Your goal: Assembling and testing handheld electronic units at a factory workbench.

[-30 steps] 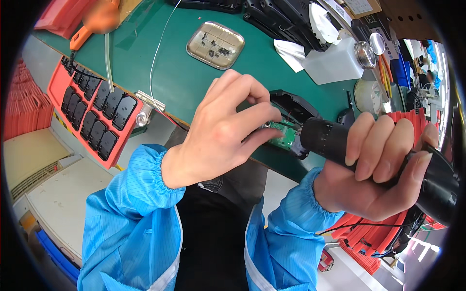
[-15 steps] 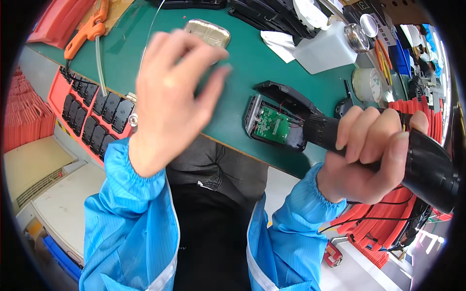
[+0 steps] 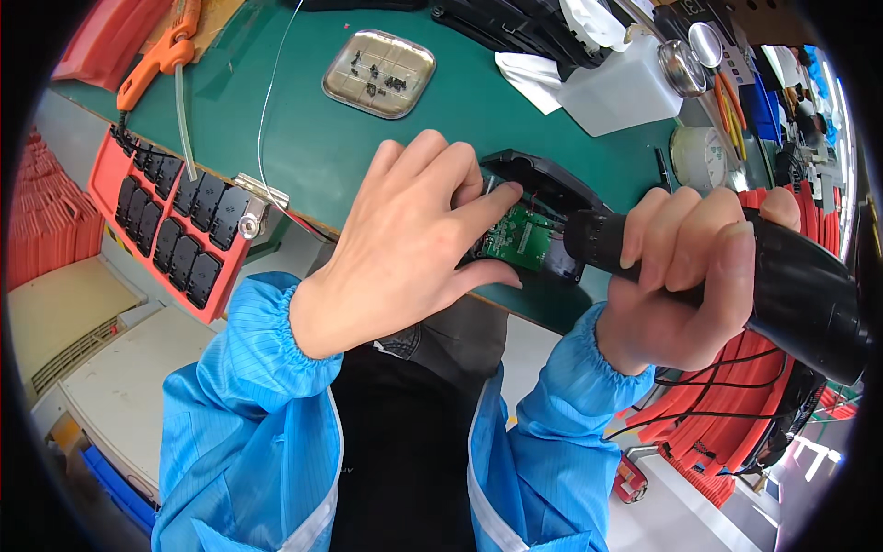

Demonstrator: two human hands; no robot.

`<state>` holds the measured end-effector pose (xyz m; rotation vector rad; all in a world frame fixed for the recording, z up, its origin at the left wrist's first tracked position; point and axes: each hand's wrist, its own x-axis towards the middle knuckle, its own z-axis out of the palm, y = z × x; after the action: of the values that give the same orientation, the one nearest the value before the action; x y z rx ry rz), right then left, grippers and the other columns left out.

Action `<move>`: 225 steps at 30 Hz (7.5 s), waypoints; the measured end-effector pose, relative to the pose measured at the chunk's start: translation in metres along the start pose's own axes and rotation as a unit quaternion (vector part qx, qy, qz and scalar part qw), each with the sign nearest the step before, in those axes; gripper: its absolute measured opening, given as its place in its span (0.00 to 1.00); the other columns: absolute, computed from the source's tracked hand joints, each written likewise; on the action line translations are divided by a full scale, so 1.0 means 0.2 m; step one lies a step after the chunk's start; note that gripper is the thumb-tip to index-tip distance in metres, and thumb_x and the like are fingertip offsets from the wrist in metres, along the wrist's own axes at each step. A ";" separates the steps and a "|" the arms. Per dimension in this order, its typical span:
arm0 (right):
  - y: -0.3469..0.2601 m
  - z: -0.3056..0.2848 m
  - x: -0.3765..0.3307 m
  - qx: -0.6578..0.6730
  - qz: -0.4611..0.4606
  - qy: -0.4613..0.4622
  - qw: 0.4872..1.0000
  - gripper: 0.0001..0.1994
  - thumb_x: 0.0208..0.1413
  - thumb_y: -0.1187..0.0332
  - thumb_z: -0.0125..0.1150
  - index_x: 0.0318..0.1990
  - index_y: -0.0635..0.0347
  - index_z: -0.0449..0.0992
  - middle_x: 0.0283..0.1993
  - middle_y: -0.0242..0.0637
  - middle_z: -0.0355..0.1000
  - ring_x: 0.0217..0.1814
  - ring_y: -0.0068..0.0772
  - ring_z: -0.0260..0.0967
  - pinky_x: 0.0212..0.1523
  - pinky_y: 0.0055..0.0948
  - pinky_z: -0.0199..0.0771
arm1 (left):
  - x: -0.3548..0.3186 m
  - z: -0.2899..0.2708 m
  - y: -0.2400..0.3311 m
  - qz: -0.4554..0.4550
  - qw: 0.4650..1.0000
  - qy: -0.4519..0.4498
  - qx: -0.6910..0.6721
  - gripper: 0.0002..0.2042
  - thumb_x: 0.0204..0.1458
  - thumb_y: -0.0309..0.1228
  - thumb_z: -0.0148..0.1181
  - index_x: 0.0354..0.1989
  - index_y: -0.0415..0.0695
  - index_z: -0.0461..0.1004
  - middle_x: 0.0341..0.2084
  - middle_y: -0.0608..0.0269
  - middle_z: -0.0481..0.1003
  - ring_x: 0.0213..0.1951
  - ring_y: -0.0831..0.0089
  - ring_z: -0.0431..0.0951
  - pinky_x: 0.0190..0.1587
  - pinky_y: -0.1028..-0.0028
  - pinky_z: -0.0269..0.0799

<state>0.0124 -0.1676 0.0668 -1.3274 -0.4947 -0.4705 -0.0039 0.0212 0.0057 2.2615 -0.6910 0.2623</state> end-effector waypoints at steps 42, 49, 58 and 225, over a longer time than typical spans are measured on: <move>-0.05 0.08 0.00 0.000 -0.027 0.048 0.999 0.15 0.68 0.68 0.52 0.57 0.66 0.64 0.20 0.26 0.55 0.16 0.19 0.50 0.19 0.25 0.56 | -0.02 0.00 -0.02 0.016 0.997 0.071 -0.034 0.26 0.31 0.37 0.82 0.44 0.44 0.86 0.30 0.67 0.66 0.35 0.66 0.66 0.38 0.65 0.57; -0.18 0.06 0.04 0.119 0.001 0.008 0.993 0.14 0.68 0.66 0.52 0.56 0.63 0.62 0.22 0.25 0.57 0.17 0.14 0.53 0.22 0.23 0.59 | 0.01 0.03 0.00 0.046 0.983 0.150 -0.098 0.18 0.30 0.28 0.82 0.34 0.45 0.85 0.24 0.68 0.67 0.31 0.66 0.66 0.34 0.66 0.56; -0.19 0.05 -0.02 0.061 0.004 -0.015 0.998 0.13 0.69 0.66 0.51 0.55 0.61 0.62 0.23 0.26 0.60 0.18 0.18 0.56 0.23 0.24 0.62 | 0.03 -0.11 -0.13 0.026 0.977 0.184 0.102 0.13 0.37 0.23 0.78 0.34 0.43 0.85 0.25 0.66 0.69 0.32 0.65 0.69 0.35 0.66 0.62; -0.11 0.08 -0.17 -0.129 -0.018 0.037 0.991 0.18 0.67 0.69 0.53 0.61 0.59 0.58 0.21 0.29 0.54 0.15 0.19 0.51 0.19 0.26 0.58 | -0.07 0.04 0.07 0.021 0.999 -0.018 0.038 0.24 0.37 0.21 0.66 0.47 0.53 0.87 0.59 0.59 0.74 0.59 0.54 0.71 0.58 0.58 0.64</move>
<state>-0.0293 -0.1539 0.0679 -1.5452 -0.4073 -0.6276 -0.0234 0.0131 0.0032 2.3300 -0.7583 0.2733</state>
